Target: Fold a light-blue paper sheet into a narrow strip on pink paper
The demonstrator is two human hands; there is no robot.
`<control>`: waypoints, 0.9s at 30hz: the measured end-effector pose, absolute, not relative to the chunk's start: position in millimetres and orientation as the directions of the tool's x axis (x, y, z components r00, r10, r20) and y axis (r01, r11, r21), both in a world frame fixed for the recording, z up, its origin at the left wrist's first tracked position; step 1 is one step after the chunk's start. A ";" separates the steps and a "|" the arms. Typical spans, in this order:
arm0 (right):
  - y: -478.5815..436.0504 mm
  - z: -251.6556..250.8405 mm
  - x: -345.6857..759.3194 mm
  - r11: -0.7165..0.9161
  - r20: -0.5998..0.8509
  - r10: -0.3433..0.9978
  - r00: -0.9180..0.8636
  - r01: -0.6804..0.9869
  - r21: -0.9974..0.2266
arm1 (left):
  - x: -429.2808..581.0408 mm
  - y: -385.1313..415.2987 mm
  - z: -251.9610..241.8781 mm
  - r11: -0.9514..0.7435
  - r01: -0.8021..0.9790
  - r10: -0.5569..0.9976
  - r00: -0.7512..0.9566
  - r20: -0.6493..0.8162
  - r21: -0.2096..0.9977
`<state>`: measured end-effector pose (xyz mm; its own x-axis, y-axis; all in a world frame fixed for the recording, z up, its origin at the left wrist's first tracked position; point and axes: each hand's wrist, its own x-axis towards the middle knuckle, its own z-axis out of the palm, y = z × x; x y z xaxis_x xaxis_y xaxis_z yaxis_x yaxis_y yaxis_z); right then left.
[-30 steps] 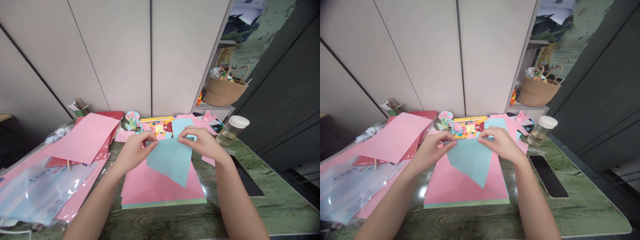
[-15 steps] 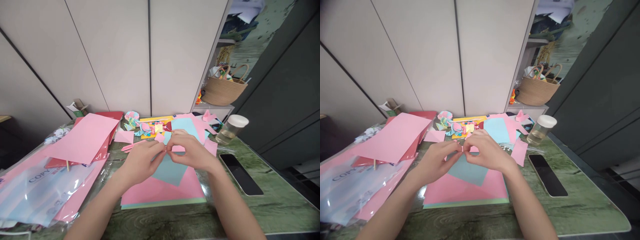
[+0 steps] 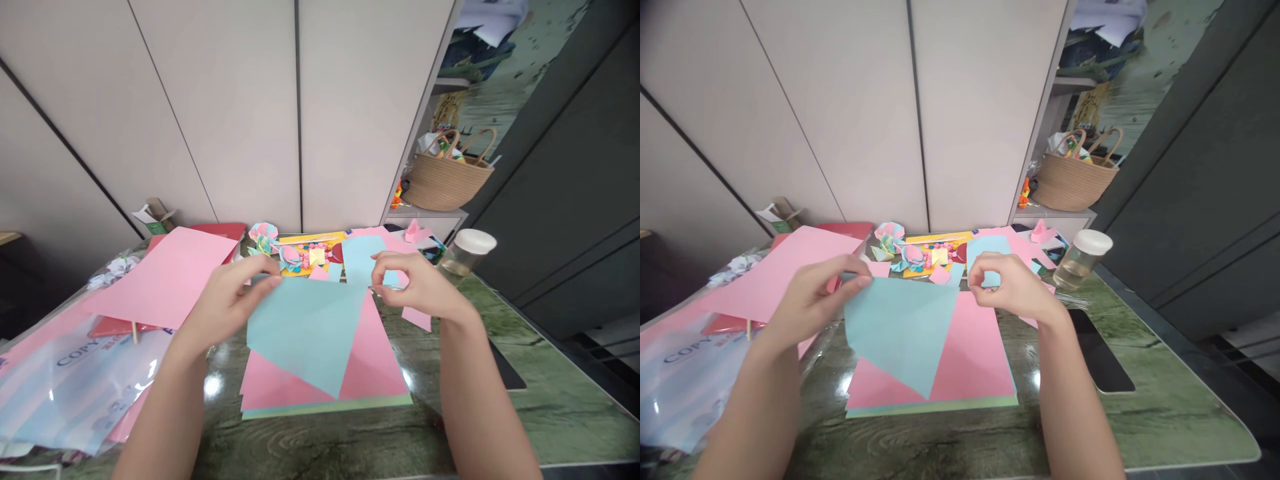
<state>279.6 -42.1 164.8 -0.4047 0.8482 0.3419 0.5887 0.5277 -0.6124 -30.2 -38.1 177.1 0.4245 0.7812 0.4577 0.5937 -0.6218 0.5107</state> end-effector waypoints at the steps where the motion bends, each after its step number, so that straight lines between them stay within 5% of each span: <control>1: -39.8 164.5 286.0 0.499 0.333 0.866 -0.372 0.605 -0.621 | -36.3 -36.4 178.7 -0.610 0.573 0.790 0.389 0.474 0.548; 6: -27.5 156.2 281.0 0.432 0.303 0.900 -0.313 0.552 -0.714 | -44.8 -26.8 177.5 -0.605 0.415 0.775 0.503 0.383 0.679; 11: -25.4 132.2 217.8 0.278 0.058 0.738 -0.672 0.224 -0.934 | -16.9 -19.0 163.0 -0.636 0.315 0.725 0.556 0.406 0.704; 13: -27.6 122.9 197.9 0.156 0.018 0.737 -0.675 0.144 -0.977 | -8.2 -18.1 158.9 -0.633 0.319 0.726 0.563 0.396 0.706; 21: -32.8 118.7 179.5 -0.201 0.027 0.776 -0.630 -0.288 -0.936 | 7.5 -20.6 150.4 -0.551 0.323 0.795 0.483 0.367 0.770; 27: -26.7 112.1 185.0 -0.128 0.016 0.889 -0.459 -0.280 -0.951 | 15.6 -13.3 132.9 -0.387 0.470 0.883 0.436 0.172 0.794</control>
<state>185.0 -26.7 112.1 -0.4586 0.8885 0.0157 -0.2801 -0.1278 -0.9514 15.6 -13.3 132.9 0.4358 0.8834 0.1724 0.4699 -0.3867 0.7935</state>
